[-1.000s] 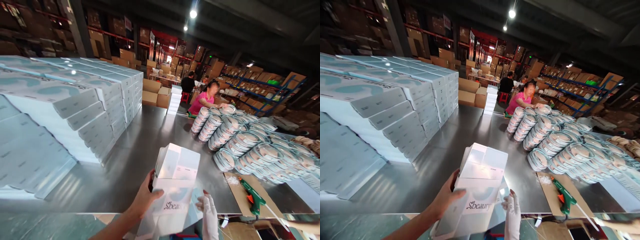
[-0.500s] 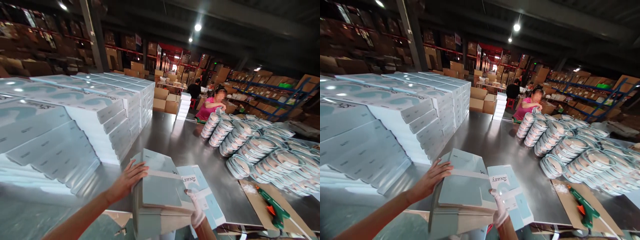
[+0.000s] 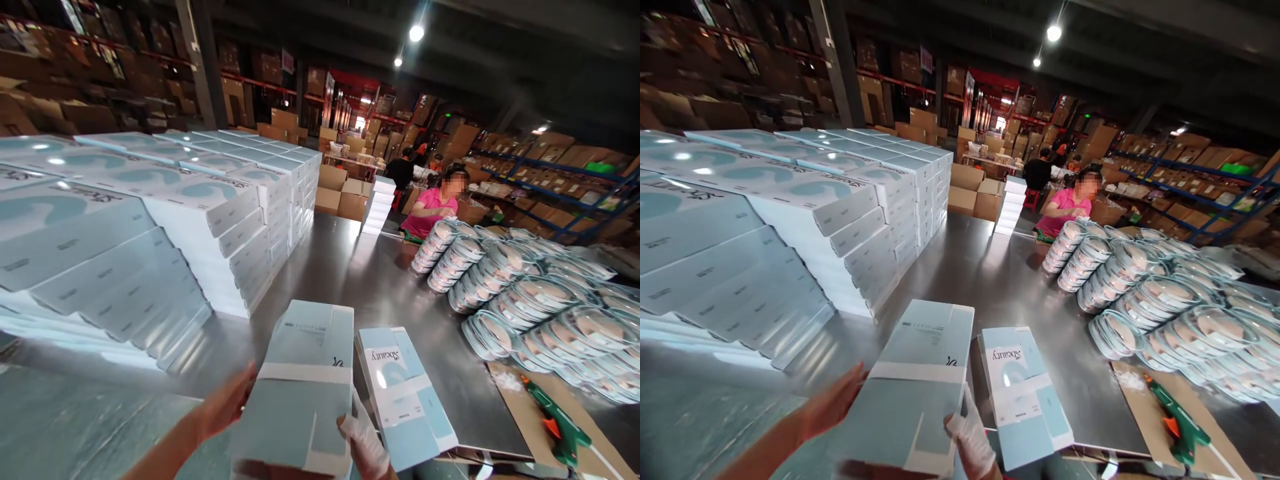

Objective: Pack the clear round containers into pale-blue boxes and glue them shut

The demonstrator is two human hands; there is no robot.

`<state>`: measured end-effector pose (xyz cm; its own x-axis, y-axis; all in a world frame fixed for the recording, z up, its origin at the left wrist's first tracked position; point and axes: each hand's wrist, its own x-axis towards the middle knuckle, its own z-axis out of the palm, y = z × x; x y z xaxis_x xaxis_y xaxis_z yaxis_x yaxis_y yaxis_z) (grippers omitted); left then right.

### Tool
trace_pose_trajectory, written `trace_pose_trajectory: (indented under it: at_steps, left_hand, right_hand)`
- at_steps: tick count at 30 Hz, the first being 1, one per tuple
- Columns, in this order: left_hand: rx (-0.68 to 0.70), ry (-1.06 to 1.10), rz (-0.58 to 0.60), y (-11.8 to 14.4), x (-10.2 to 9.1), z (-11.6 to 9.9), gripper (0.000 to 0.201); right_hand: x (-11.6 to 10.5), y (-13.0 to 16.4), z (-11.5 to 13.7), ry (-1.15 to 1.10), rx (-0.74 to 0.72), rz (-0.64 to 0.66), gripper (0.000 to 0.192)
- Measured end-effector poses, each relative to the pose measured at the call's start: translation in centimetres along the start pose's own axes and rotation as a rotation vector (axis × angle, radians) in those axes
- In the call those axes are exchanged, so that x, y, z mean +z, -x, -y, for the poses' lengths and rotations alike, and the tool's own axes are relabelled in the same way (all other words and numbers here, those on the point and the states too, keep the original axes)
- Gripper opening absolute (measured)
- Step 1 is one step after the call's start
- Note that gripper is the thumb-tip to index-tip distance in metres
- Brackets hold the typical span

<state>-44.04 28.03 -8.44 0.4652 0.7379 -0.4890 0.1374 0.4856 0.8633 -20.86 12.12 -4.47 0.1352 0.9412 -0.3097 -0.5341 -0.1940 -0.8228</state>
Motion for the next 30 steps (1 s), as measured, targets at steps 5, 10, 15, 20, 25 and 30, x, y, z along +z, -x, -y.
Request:
trace_pose_trajectory:
  at_steps: [5,10,15,20,25,30]
  left_hand:
    - [0.069,-0.131,-0.031,-1.1,1.7,-0.9,0.067]
    - [0.41,-0.609,-0.169,-1.3,0.8,-5.9,0.078]
    - [0.797,-1.227,0.118,0.6,3.3,-12.5,0.059]
    - [0.99,-1.619,0.371,1.0,7.2,-16.4,0.062]
    - [1.122,-1.781,0.328,1.4,8.0,-18.5,0.071]
    - [0.961,-1.398,-0.046,0.6,4.4,-14.3,0.048]
  right_hand:
    - [-2.1,-0.8,-1.9,0.336,-0.009,-0.095,0.068]
    - [-4.2,0.6,4.0,0.716,-0.232,-0.498,0.041]
    - [2.3,0.8,9.6,1.588,-0.966,-0.231,0.092]
    - [6.2,-4.5,6.2,1.636,-0.524,-0.183,0.087]
    - [3.8,-7.1,4.3,1.4,-0.357,-0.393,0.074]
    - [-0.9,-9.4,2.3,1.114,-0.128,-0.447,0.048]
